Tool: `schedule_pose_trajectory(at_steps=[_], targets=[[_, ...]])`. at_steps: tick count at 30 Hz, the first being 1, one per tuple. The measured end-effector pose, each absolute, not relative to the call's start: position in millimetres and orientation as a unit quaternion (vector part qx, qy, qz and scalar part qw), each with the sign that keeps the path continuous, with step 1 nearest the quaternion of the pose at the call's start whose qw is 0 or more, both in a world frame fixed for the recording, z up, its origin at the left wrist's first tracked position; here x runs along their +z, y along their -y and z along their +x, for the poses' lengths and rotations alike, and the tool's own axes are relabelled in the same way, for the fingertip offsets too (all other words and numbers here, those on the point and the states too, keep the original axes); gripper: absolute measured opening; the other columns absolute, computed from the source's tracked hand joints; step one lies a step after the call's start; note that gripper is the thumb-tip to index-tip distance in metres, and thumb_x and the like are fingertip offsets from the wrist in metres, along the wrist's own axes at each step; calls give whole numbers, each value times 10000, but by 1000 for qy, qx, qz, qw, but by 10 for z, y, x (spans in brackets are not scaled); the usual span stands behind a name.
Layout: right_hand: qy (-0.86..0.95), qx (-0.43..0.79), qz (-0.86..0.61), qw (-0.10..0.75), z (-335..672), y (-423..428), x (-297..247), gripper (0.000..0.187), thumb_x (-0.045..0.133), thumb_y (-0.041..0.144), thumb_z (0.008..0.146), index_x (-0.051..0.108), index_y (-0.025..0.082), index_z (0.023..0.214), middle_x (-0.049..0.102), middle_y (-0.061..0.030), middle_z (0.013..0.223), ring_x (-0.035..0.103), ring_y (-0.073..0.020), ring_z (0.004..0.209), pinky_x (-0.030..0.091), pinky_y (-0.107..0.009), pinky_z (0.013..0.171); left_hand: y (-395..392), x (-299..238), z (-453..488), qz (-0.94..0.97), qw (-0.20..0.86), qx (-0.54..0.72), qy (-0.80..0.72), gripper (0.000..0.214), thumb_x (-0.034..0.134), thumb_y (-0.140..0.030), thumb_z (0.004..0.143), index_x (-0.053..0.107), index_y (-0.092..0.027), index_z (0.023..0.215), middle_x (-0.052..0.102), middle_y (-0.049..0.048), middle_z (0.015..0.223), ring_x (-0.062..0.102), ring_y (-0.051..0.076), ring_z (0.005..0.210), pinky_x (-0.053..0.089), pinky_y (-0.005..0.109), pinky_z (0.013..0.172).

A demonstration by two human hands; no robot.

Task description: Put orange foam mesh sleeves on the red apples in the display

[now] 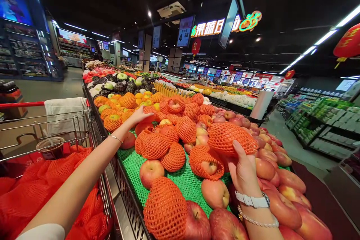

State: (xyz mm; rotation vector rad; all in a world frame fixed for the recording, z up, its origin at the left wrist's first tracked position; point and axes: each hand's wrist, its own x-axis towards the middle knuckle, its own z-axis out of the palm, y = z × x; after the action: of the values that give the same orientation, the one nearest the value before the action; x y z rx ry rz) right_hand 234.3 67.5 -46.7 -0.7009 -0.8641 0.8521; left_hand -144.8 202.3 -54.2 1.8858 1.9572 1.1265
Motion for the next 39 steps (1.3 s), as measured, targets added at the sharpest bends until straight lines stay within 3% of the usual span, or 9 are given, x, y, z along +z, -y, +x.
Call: schedule_pose_trajectory(at_steps=[6, 10, 13, 15, 19, 24, 28, 33, 39], targets=[[419, 392, -320, 753, 2319, -664, -503, 576, 800, 402, 676, 610, 267, 1203, 631, -37, 1299, 589, -271, 1218, 500, -521, 1052, -2171, -471, -1204, 634, 67, 299, -710, 782, 545, -674, 799, 497, -78, 1303, 621, 271, 1299, 609, 407, 1189, 463, 445, 973], [413, 398, -318, 755, 2303, -665, -500, 574, 808, 392, 664, 619, 229, 1181, 635, -64, 1287, 594, -289, 1208, 520, -538, 1019, -2182, -472, -1054, 638, 32, 264, -723, 765, 476, -641, 865, 479, -30, 1327, 617, 309, 1264, 593, 434, 1190, 441, 481, 980], [412, 405, -304, 757, 2300, -665, -483, 571, 814, 373, 660, 619, 226, 1176, 640, -64, 1281, 593, -284, 1209, 516, -535, 1025, -2136, -431, -1013, 675, -26, 254, -692, 701, 458, -544, 917, 426, -29, 1392, 496, 322, 1399, 448, 456, 1329, 334, 547, 1078], [414, 408, -297, 758, 2297, -658, -468, 558, 812, 366, 666, 620, 235, 1173, 641, -58, 1281, 596, -275, 1207, 515, -521, 1029, -2119, -389, -980, 727, -64, 236, -642, 580, 465, -432, 938, 440, -95, 1409, 433, 254, 1485, 337, 406, 1416, 228, 525, 1157], [420, 407, -288, 758, 2286, -642, -445, 546, 819, 355, 653, 633, 243, 1153, 645, -53, 1273, 614, -271, 1184, 515, -504, 1033, -2183, -327, -814, 811, -74, 146, -562, 328, 488, -255, 910, 663, -155, 1169, 650, 156, 1275, 535, 277, 1253, 329, 363, 1107], [429, 403, -285, 756, 2288, -654, -445, 661, 827, 340, 641, 568, 293, 1247, 633, -26, 1291, 608, -248, 1203, 477, -494, 1079, -2318, -284, -581, 813, -76, 84, -571, 350, 486, -338, 902, 734, -108, 990, 723, 202, 1106, 642, 307, 1068, 428, 371, 967], [423, 410, -292, 754, 2313, -669, -439, 775, 833, 347, 635, 496, 297, 1332, 606, -46, 1331, 588, -266, 1233, 462, -520, 1089, -2381, -251, -538, 797, -58, 41, -600, 365, 598, -418, 803, 748, -104, 911, 741, 211, 1038, 664, 332, 994, 452, 385, 919], [424, 407, -293, 754, 2342, -678, -414, 858, 822, 345, 634, 427, 329, 1395, 545, -47, 1407, 563, -267, 1262, 445, -536, 1104, -2520, -228, -506, 767, -29, 6, -641, 364, 694, -317, 670, 735, -169, 1000, 739, 155, 1060, 651, 329, 1025, 458, 399, 946], [427, 409, -290, 753, 2346, -673, -403, 900, 818, 338, 633, 390, 313, 1424, 486, -64, 1468, 530, -272, 1306, 413, -537, 1135, -2661, -213, -459, 743, -9, -10, -669, 236, 720, -176, 583, 745, -204, 816, 745, 91, 876, 661, 335, 1022, 437, 437, 995]])
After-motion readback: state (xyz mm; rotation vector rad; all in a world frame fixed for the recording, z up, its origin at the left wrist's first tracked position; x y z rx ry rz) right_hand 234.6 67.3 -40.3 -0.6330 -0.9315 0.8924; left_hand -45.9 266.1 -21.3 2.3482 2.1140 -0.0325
